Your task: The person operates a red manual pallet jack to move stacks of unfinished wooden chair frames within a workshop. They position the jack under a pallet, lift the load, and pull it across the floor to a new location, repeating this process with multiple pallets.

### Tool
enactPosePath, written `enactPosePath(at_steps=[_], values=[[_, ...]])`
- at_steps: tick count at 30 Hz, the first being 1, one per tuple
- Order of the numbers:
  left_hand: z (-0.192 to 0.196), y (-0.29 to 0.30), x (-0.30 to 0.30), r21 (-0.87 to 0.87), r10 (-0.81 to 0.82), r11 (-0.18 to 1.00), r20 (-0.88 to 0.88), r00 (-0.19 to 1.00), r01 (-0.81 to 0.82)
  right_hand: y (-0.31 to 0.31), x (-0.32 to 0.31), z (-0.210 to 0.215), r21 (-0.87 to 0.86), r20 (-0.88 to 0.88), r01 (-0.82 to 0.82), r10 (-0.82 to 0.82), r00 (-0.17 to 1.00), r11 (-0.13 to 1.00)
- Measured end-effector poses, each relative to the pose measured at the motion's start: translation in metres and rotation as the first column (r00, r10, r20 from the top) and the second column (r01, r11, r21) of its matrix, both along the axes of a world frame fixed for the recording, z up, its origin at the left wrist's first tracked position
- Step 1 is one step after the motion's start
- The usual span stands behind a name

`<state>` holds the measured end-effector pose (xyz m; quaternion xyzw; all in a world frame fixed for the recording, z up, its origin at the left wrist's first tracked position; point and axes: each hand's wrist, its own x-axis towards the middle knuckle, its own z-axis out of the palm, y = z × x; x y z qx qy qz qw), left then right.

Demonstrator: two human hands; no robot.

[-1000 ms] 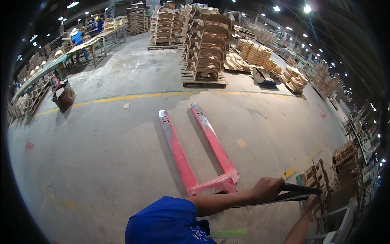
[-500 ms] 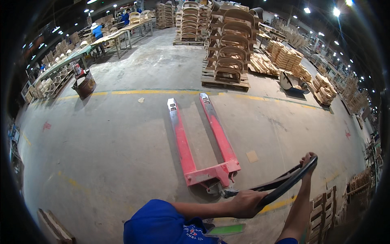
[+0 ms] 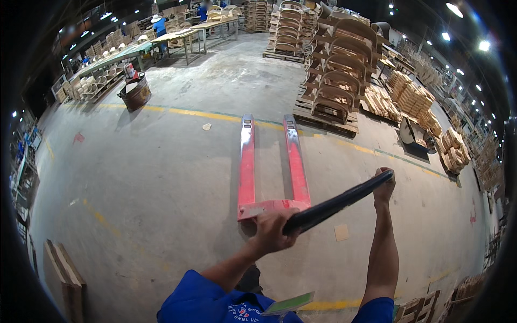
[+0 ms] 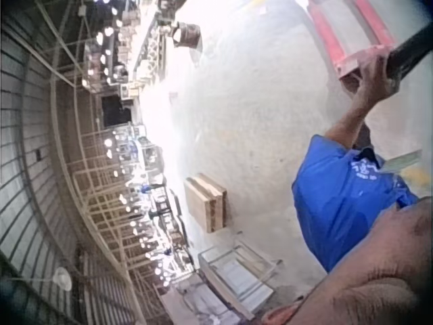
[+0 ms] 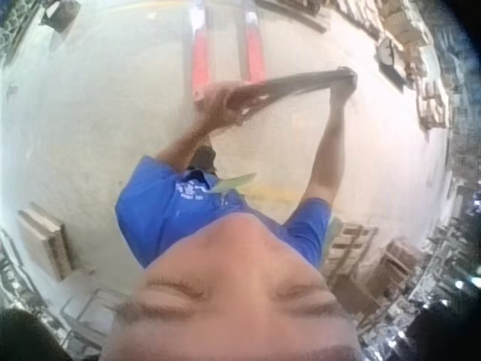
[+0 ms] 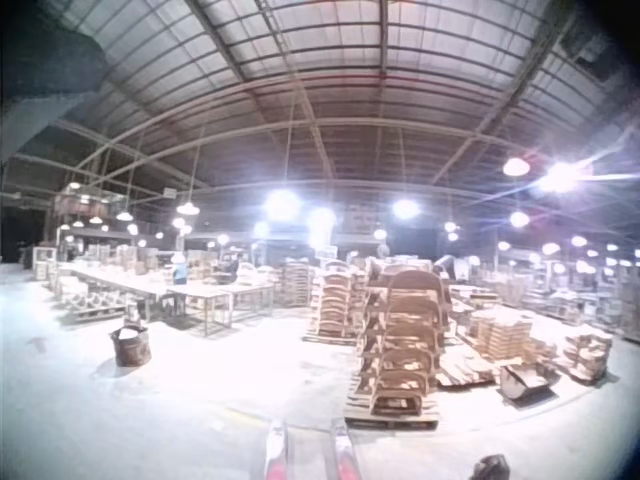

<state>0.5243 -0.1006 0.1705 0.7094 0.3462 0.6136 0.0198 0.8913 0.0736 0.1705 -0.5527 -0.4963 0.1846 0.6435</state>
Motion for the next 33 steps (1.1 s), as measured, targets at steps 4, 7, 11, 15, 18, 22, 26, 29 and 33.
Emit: enactPosePath(at_steps=[4,7,11,15,18,22,26,29,33], values=[[0.008,0.072,-0.047,0.012,0.081,0.997,0.065,0.995,-0.082,0.074,-0.044,-0.002,0.097,0.115,-0.046,0.035,0.993,0.994],[0.006,0.12,-0.075,0.084,0.114,0.989,0.068,0.991,-0.12,0.124,-0.07,-0.002,0.146,0.225,-0.002,-0.032,0.974,0.989],[0.01,0.182,-0.112,0.03,0.162,0.986,0.04,0.986,-0.163,0.18,-0.107,0.004,0.128,0.174,-0.119,0.096,0.98,0.985],[0.014,0.249,-0.148,0.012,0.234,0.972,0.074,0.969,-0.235,0.24,-0.154,0.009,0.086,0.052,-0.153,0.149,0.988,0.985],[0.013,0.303,-0.18,0.007,0.288,0.957,0.087,0.954,-0.29,0.288,-0.195,0.015,0.033,-0.073,-0.178,0.18,0.981,0.984],[0.003,0.384,-0.226,0.021,0.375,0.925,0.091,0.922,-0.379,0.358,-0.242,0.02,0.013,-0.081,-0.125,0.126,0.989,0.992],[0.002,0.477,-0.272,0.007,0.367,0.929,0.125,0.922,-0.37,0.426,-0.273,0.013,0.082,-0.108,-0.17,0.178,0.978,0.982],[0.006,0.545,-0.301,-0.044,0.391,0.92,0.132,0.911,-0.389,0.478,-0.304,0.011,0.116,-0.084,-0.131,0.141,0.986,0.985],[0.004,0.642,-0.319,-0.023,0.446,0.893,0.187,0.875,-0.45,0.568,-0.33,0.015,0.187,-0.052,-0.135,0.147,0.988,0.973]])
